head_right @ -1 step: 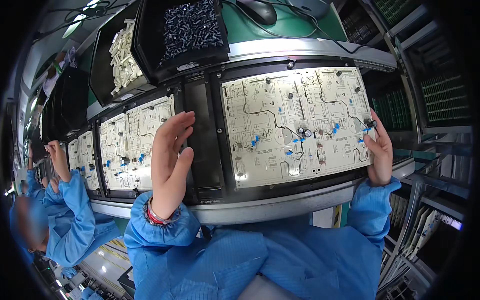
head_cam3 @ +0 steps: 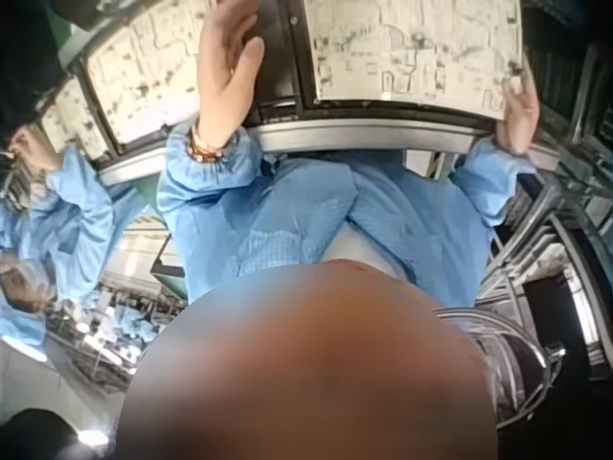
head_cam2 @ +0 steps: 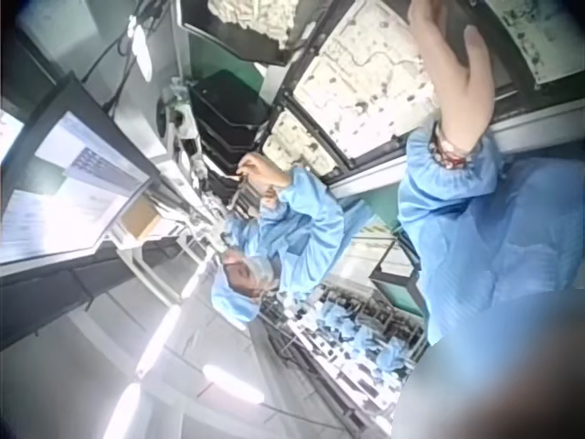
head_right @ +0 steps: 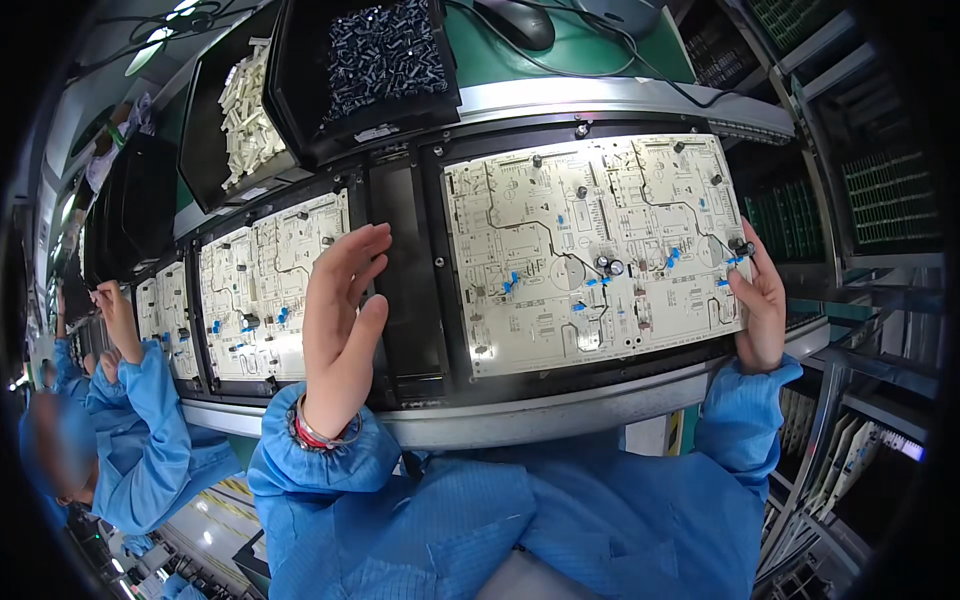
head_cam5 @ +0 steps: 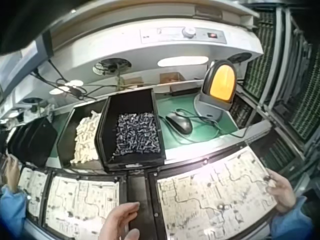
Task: Manually placing small electronic components onto a board within a frame on an assembly line.
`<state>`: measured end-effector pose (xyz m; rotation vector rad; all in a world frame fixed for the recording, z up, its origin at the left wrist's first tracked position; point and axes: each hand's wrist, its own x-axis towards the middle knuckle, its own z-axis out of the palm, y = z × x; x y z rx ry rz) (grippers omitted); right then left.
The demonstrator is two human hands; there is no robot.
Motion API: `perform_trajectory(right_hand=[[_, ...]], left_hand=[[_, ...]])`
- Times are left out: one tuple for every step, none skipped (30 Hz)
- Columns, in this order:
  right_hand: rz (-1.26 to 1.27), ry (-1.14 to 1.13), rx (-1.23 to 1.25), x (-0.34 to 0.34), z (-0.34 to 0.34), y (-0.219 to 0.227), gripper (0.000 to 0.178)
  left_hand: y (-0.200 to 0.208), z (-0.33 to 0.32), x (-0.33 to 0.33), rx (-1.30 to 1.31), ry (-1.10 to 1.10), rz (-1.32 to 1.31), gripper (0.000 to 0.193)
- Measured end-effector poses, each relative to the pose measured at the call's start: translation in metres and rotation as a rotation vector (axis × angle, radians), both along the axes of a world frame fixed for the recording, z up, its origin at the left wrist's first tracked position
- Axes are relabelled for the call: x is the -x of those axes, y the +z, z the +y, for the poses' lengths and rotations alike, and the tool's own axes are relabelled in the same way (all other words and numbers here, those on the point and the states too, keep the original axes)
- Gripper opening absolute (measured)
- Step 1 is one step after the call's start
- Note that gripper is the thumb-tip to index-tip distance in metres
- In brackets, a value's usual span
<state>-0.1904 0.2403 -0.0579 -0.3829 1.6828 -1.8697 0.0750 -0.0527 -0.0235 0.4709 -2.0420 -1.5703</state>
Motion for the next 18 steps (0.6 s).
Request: perform_trajectory(right_hand=[[0.004, 0.0, 0.014, -0.0002, -0.0008, -0.0001, 0.061], [0.004, 0.002, 0.014, -0.0005, -0.0003, 0.0001, 0.061], [0.022, -0.003, 0.016, -0.0008, 0.0004, 0.0005, 0.061], [0.041, -0.008, 0.019, -0.0007, 0.0007, 0.0004, 0.061], [0.041, -0.008, 0.018, 0.0001, 0.0004, -0.0003, 0.061], [0.042, -0.002, 0.014, 0.0018, -0.0004, -0.0012, 0.06], [0.042, 0.004, 0.009, 0.0023, -0.0006, -0.0017, 0.06], [0.043, 0.005, 0.009, 0.0017, -0.0014, -0.0011, 0.06], [0.059, 0.0, 0.005, 0.0003, -0.0029, 0.0005, 0.059], [0.076, -0.006, 0.001, -0.0007, -0.004, 0.0016, 0.059], [0.077, -0.006, 0.002, -0.0017, -0.0047, 0.0017, 0.059], [0.071, -0.014, 0.02, -0.0025, -0.0053, 0.0017, 0.059], [0.064, -0.021, 0.037, -0.0031, -0.0058, 0.0015, 0.059], [0.065, -0.021, 0.038, -0.0029, -0.0062, 0.0012, 0.059], [0.068, -0.029, 0.037, -0.0019, -0.0071, 0.0001, 0.058], [0.071, -0.036, 0.036, -0.0012, -0.0078, -0.0005, 0.058], [0.072, -0.035, 0.037, -0.0005, -0.0084, -0.0004, 0.058], [0.075, -0.017, 0.021, 0.0002, -0.009, -0.0002, 0.058]], left_hand=[[-0.001, -0.0011, -0.0002, 0.002, -0.004, -0.007, 0.049], [-0.0021, -0.0012, -0.0003, 0.003, -0.008, -0.013, 0.048], [-0.0034, -0.0013, -0.0002, 0.002, -0.006, -0.013, 0.048], [-0.0046, -0.0015, 0.0, 0.011, -0.003, -0.019, 0.048], [-0.0052, -0.0014, -0.0003, 0.018, -0.002, -0.025, 0.048], [-0.0055, -0.0011, -0.0007, 0.018, -0.002, -0.025, 0.048], [-0.0055, -0.0008, -0.0011, 0.022, -0.01, -0.035, 0.047], [-0.0057, -0.0003, -0.0014, 0.026, -0.015, -0.046, 0.046], [-0.0046, 0.0002, -0.0012, 0.026, -0.013, -0.045, 0.046], [-0.0025, 0.0007, -0.0008, 0.059, -0.028, -0.065, 0.046], [-0.0018, 0.0006, -0.001, 0.093, -0.046, -0.084, 0.045], [-0.0022, 0.0008, -0.0015, 0.094, -0.045, -0.083, 0.045], [-0.0025, 0.0012, -0.0021, 0.088, -0.042, -0.082, 0.044], [-0.0022, 0.002, -0.0023, 0.081, -0.039, -0.08, 0.043], [-0.0021, 0.0026, -0.0026, 0.081, -0.039, -0.079, 0.043], [-0.0023, 0.0031, -0.0029, 0.085, -0.037, -0.078, 0.043], [-0.0025, 0.0034, -0.003, 0.089, -0.034, -0.078, 0.043], [-0.0027, 0.0043, -0.003, 0.089, -0.033, -0.078, 0.043]])
